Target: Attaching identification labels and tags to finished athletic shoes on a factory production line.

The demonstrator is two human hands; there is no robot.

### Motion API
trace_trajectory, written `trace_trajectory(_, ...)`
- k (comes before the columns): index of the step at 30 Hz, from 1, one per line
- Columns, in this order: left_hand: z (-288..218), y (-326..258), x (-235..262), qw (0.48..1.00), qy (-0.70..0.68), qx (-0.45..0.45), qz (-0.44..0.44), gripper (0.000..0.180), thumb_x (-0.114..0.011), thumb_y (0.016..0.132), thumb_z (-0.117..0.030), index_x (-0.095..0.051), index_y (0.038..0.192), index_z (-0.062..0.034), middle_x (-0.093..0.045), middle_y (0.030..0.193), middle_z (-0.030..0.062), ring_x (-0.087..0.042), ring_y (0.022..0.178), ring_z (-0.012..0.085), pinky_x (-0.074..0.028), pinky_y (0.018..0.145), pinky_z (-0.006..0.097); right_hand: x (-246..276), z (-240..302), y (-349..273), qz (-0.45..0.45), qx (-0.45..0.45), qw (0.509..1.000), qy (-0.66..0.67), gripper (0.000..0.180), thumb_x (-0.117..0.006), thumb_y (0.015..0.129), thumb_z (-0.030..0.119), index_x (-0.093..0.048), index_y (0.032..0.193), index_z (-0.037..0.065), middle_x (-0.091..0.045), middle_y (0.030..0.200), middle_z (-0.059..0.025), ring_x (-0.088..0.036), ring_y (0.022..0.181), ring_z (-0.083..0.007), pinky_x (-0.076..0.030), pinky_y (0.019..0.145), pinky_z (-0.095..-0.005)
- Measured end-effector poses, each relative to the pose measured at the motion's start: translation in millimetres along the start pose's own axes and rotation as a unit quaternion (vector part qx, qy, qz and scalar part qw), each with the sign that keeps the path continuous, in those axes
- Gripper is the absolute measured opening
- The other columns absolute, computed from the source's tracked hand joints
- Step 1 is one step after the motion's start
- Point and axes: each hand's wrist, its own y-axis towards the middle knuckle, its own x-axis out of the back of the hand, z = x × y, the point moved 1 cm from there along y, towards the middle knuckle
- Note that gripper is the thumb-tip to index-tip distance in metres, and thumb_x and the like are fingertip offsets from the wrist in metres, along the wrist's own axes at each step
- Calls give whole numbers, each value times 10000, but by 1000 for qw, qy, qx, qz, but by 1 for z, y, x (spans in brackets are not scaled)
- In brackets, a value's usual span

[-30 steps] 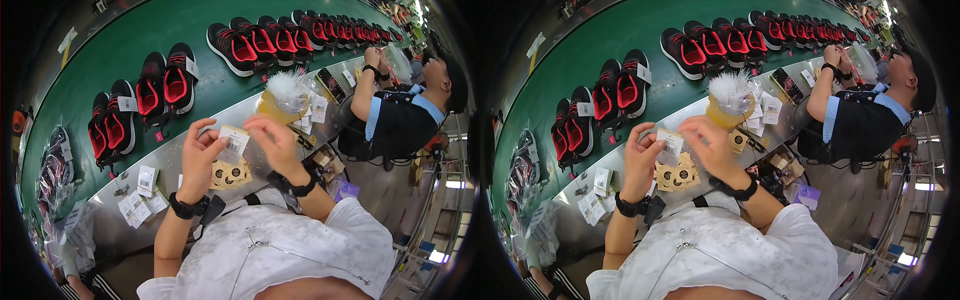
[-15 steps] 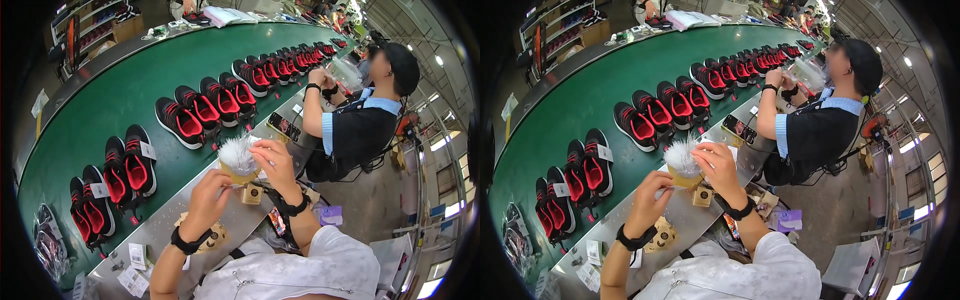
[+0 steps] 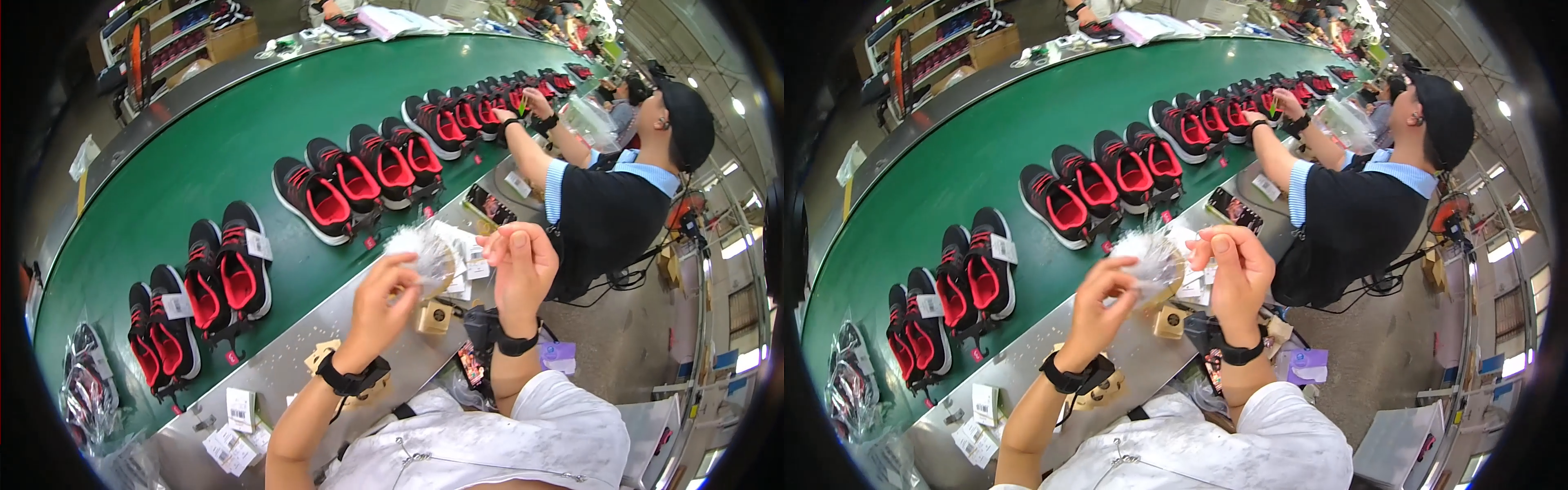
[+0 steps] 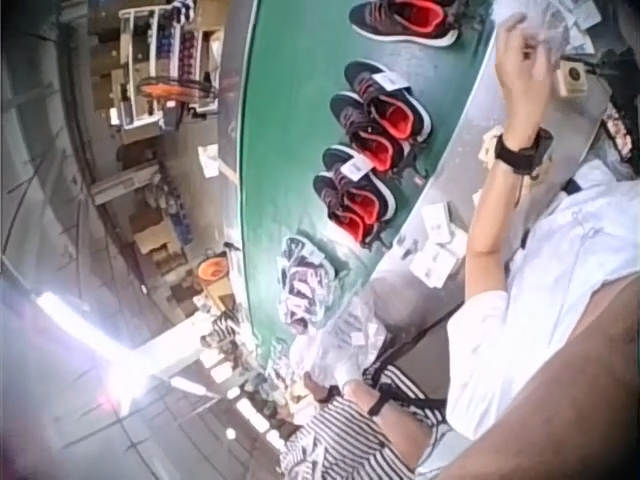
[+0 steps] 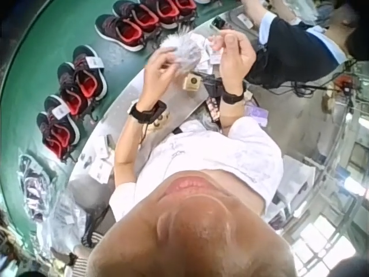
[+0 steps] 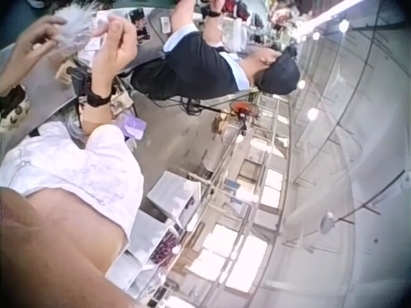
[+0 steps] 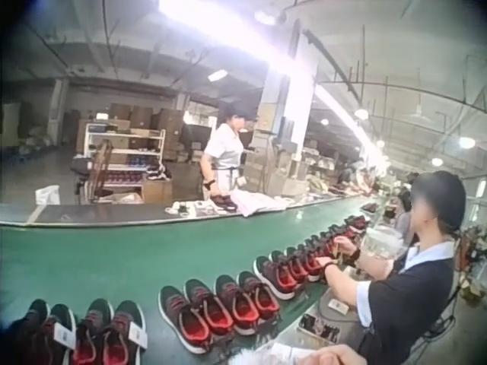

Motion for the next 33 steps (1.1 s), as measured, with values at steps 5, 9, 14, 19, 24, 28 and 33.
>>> trace_trajectory(5, -10, -9, 32, 969, -128, 108, -179, 114, -616, 844, -44, -603, 938, 18, -635, 882, 32, -584, 764, 68, -471, 688, 210, -26, 6, -6, 196, -137, 953, -186, 236, -501, 911, 58, -572, 1134, 31, -491, 690, 28, -447, 582, -32, -392, 508, -215)
trace_trajectory(9, -10, -9, 37, 958, -176, 101, -205, 135, -644, 838, -58, -601, 941, 17, -643, 864, 32, -597, 781, 68, -477, 705, 209, -45, -19, -14, 275, 41, 922, -271, 346, -492, 869, 4, -510, 1210, 59, -490, 653, -15, -454, 525, -59, -370, 487, -220)
trace_trajectory(14, -12, -16, 35, 955, -203, 95, -197, 145, -650, 832, -50, -598, 949, 16, -648, 886, 41, -607, 800, 77, -482, 716, 212, -60, -24, -24, 259, -14, 931, -256, 361, -537, 799, -18, -534, 1151, 62, -573, 658, -30, -508, 476, -100, -405, 478, -246)
trace_trajectory(19, -13, -20, 30, 957, -197, 86, -194, 157, -640, 840, -53, -597, 971, 23, -649, 896, 46, -610, 800, 81, -482, 719, 214, -61, -21, -26, 254, 13, 920, -298, 349, -555, 762, -9, -544, 1104, 61, -585, 620, -30, -566, 482, -150, -439, 479, -277)
trace_trajectory(24, -13, -17, 25, 961, -187, 82, -186, 151, -628, 840, -46, -598, 974, 17, -650, 896, 47, -611, 796, 83, -480, 713, 213, -56, -22, -23, 267, 8, 913, -310, 340, -556, 761, -10, -545, 1094, 59, -591, 622, -34, -575, 488, -157, -441, 478, -281)
trace_trajectory(28, -8, -13, 22, 976, -110, 73, -176, 143, -616, 823, -25, -603, 960, 12, -647, 873, 41, -607, 773, 79, -475, 692, 213, -52, -28, -17, 269, 18, 914, -305, 328, -555, 765, -8, -543, 1087, 56, -587, 619, -37, -568, 483, -155, -432, 474, -280)
trace_trajectory(33, -10, -2, 16, 973, -122, 82, -176, 103, -612, 804, -9, -613, 903, 17, -630, 837, 31, -595, 733, 82, -477, 681, 218, -45, -28, -11, 276, -30, 921, -273, 310, -550, 778, -8, -544, 1083, 48, -588, 624, -44, -557, 480, -141, -422, 470, -272)
